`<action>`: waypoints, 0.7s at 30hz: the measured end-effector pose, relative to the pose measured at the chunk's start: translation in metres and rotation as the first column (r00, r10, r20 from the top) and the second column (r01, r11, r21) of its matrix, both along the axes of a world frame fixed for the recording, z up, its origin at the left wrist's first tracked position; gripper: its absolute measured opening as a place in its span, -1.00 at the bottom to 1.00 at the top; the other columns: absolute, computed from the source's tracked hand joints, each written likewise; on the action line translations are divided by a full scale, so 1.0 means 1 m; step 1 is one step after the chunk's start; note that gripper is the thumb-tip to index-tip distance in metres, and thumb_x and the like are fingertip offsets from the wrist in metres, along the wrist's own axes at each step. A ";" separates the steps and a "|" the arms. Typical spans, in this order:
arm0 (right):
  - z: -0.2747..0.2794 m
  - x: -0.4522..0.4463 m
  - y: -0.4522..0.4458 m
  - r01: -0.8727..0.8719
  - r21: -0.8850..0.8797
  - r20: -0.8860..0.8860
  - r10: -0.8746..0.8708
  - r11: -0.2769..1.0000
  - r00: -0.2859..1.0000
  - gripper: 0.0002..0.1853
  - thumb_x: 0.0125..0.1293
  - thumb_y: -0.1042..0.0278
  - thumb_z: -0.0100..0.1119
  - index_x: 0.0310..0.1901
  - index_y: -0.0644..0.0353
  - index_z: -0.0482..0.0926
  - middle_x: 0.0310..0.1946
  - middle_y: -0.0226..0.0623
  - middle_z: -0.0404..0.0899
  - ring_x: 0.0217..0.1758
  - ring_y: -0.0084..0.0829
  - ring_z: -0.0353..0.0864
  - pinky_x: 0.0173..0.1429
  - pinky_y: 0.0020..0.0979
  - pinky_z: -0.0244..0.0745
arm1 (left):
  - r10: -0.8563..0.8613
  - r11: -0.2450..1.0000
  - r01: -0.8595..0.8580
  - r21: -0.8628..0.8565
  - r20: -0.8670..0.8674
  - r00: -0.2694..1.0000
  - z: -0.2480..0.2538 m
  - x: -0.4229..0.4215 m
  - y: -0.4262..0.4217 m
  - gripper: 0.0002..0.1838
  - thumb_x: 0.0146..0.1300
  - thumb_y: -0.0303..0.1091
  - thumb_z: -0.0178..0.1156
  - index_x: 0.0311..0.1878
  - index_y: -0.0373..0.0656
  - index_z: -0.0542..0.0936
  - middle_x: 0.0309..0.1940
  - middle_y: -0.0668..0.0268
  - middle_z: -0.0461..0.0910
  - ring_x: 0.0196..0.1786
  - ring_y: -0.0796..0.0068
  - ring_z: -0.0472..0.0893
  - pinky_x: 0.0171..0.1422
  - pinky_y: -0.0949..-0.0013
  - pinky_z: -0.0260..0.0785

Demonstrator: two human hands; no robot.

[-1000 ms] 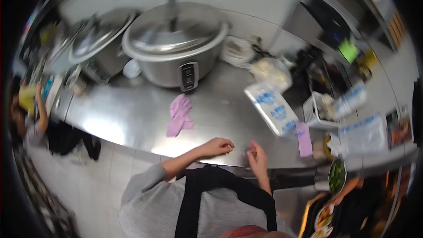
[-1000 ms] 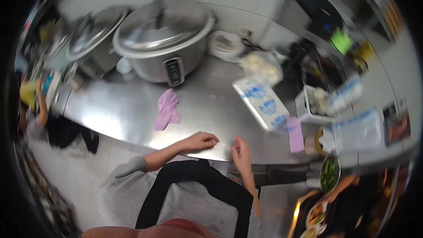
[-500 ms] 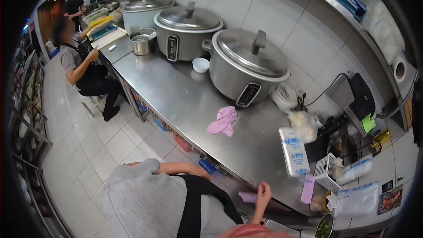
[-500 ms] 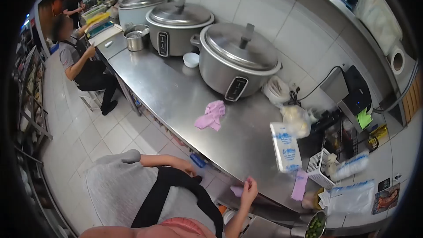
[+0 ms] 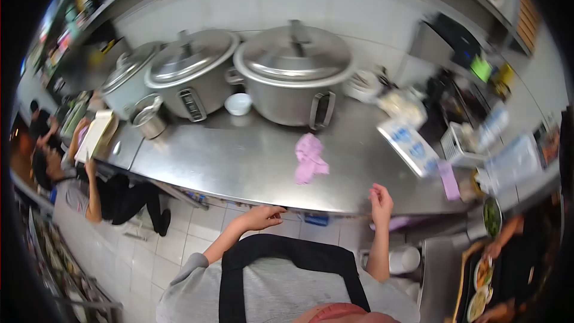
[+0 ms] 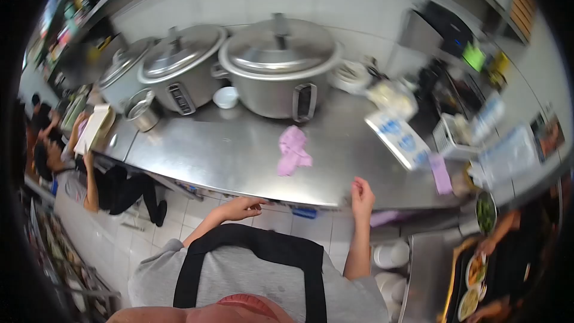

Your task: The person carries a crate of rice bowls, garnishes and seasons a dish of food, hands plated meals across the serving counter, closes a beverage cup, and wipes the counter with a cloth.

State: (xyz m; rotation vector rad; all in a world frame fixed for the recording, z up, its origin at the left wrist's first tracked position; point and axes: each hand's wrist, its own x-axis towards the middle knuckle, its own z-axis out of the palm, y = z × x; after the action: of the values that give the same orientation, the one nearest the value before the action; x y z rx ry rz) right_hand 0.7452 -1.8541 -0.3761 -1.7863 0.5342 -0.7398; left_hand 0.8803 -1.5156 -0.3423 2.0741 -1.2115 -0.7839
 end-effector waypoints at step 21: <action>0.134 0.101 0.173 -0.165 -0.373 -0.001 0.178 0.913 0.984 -0.64 0.14 0.59 -0.04 0.02 0.31 0.36 -0.21 -0.25 0.46 -0.34 -0.59 0.44 -0.22 -0.59 0.37 | 0.690 0.670 -0.471 -0.574 0.246 0.681 0.254 0.225 0.343 -0.55 0.21 -0.23 0.01 0.16 -0.12 0.30 0.02 0.24 0.38 0.09 0.45 0.35 0.12 0.40 0.22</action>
State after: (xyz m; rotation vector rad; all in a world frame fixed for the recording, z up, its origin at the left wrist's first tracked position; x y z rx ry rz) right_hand 0.8466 -1.6807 -0.2419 -2.1366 0.2162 -0.7834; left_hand 1.1055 -1.1728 -0.0887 2.0711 -0.7120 0.3101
